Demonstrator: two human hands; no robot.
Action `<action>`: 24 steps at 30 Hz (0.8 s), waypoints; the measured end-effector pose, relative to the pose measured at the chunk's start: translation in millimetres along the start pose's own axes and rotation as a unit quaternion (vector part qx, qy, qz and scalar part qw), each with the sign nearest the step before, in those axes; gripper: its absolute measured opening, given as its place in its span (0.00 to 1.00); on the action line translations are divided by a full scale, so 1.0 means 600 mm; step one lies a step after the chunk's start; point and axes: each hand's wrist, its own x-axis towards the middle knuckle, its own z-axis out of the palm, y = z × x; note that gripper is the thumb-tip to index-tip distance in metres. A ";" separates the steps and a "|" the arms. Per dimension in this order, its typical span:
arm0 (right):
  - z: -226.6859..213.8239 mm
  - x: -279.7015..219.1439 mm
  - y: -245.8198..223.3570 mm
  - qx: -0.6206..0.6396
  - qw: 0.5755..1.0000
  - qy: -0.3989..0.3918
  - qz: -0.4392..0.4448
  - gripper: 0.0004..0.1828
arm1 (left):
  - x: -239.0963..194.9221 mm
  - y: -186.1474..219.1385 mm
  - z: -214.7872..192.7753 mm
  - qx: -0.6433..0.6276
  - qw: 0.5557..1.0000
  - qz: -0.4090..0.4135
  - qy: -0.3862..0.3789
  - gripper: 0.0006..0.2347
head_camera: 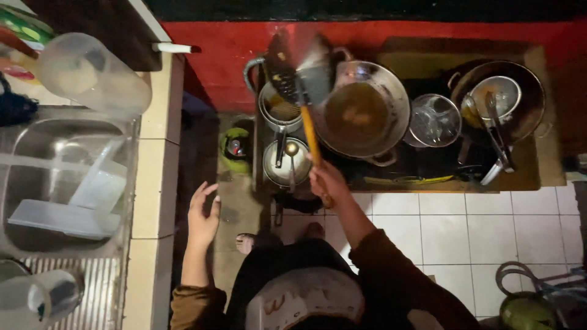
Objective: The person washes a light green bowl and a clear plastic container in a kitchen sink using a blue scrubber and running water. They briefly stir food in a pot on the stove before returning to scrub the container and rinse it.
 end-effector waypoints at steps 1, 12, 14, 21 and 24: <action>0.010 0.020 0.033 0.054 0.998 0.023 0.019 0.06 | 0.000 -0.006 -0.009 -0.001 1.000 -0.002 0.007 0.14; 0.028 0.185 0.294 0.028 0.969 0.204 0.135 0.11 | 0.008 -0.132 -0.111 -0.004 1.000 0.012 0.005 0.15; 0.016 0.209 0.335 -0.076 0.944 0.283 0.152 0.17 | 0.008 -0.147 -0.125 -0.026 0.999 0.028 0.008 0.14; -0.121 0.333 0.399 -0.246 0.918 0.243 0.193 0.37 | 0.010 -0.156 -0.184 -0.063 0.998 -0.024 0.012 0.14; -0.111 0.305 0.310 -0.154 0.946 0.227 0.175 0.10 | 0.000 -0.155 -0.215 -0.078 0.996 -0.018 0.047 0.15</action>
